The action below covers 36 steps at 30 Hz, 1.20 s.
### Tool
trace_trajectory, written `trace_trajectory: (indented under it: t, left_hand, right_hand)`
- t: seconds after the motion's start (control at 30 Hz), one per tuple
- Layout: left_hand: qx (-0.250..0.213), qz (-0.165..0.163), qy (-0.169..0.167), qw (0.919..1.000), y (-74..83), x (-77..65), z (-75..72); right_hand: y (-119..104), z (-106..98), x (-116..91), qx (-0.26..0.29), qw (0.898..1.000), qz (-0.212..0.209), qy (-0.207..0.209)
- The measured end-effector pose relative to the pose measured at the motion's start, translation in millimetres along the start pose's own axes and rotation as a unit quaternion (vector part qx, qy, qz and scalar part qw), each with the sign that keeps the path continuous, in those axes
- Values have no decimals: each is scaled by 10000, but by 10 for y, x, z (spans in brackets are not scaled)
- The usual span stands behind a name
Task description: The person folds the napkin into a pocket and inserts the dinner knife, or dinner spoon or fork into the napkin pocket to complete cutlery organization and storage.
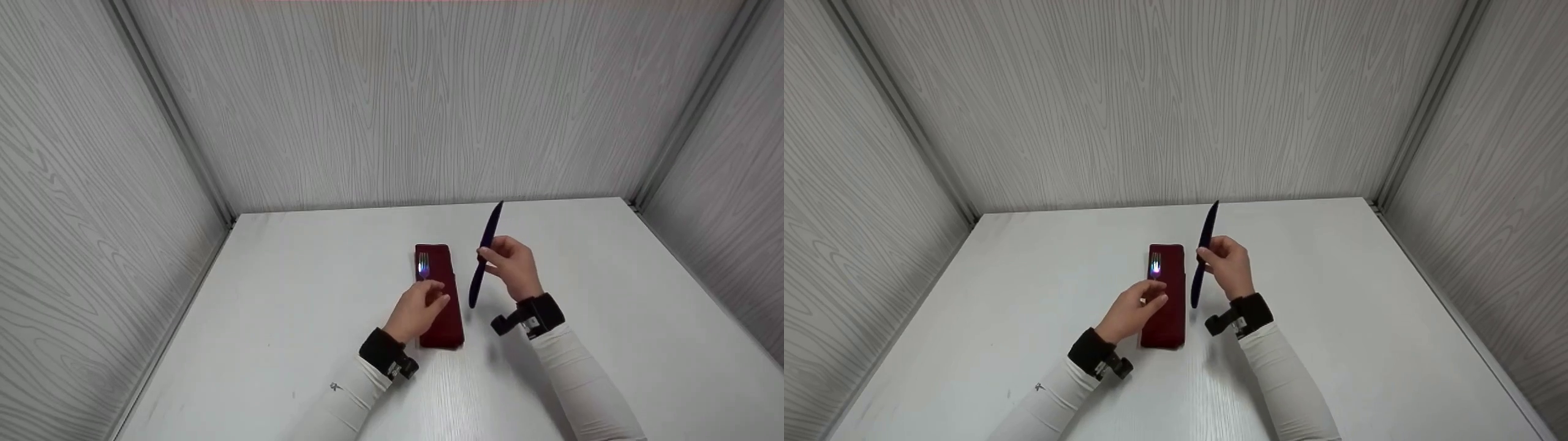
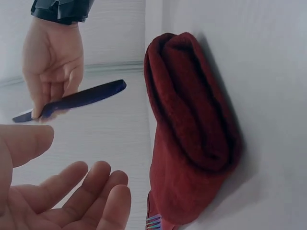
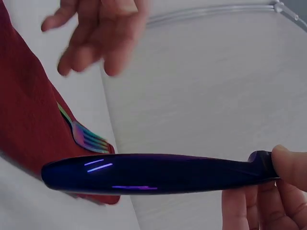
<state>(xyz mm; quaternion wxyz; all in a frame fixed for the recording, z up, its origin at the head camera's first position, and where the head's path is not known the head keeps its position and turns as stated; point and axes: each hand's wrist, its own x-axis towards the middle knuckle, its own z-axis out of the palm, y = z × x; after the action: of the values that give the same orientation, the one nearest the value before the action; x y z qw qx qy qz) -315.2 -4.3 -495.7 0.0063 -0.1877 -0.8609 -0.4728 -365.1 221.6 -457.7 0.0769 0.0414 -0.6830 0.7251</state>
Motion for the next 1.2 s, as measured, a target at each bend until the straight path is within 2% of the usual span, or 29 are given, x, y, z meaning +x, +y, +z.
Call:
trace_trajectory:
  t: [0.23,0.33,0.5,0.57,0.67,0.8,0.97,1.07,1.13,1.2]
  left_hand:
    - [-715,-109,-54,9974,10,8,19]
    - [-1094,-217,-224,9935,36,6,20]
    - [-1290,-284,-480,9901,73,4,6]
    - [-1352,-279,-496,9892,69,4,1]
    - [-1727,-353,-616,9824,50,7,7]
    - [-1960,-446,-761,9766,23,1,30]
    - [-1946,-461,-717,9772,16,11,44]
    - [-1876,-459,-580,9795,17,30,14]
    - [-1379,-445,-418,9886,10,32,-18]
    - [-633,-456,-281,9966,4,19,-44]
  right_hand:
    - [24,330,-168,28,9983,109,-577]
    - [27,399,-230,11,9973,109,-720]
    - [38,443,-268,-233,9957,259,-856]
    - [30,440,-250,-291,9951,334,-879]
    - [-18,429,-190,-249,9960,370,-769]
    - [-113,429,-51,-435,9976,270,-474]
    - [-218,437,165,-945,9939,182,-535]
    - [-283,452,302,-960,9927,233,-698]
    - [-330,466,407,-895,9936,246,-637]
    - [-372,482,518,-836,9954,175,-441]
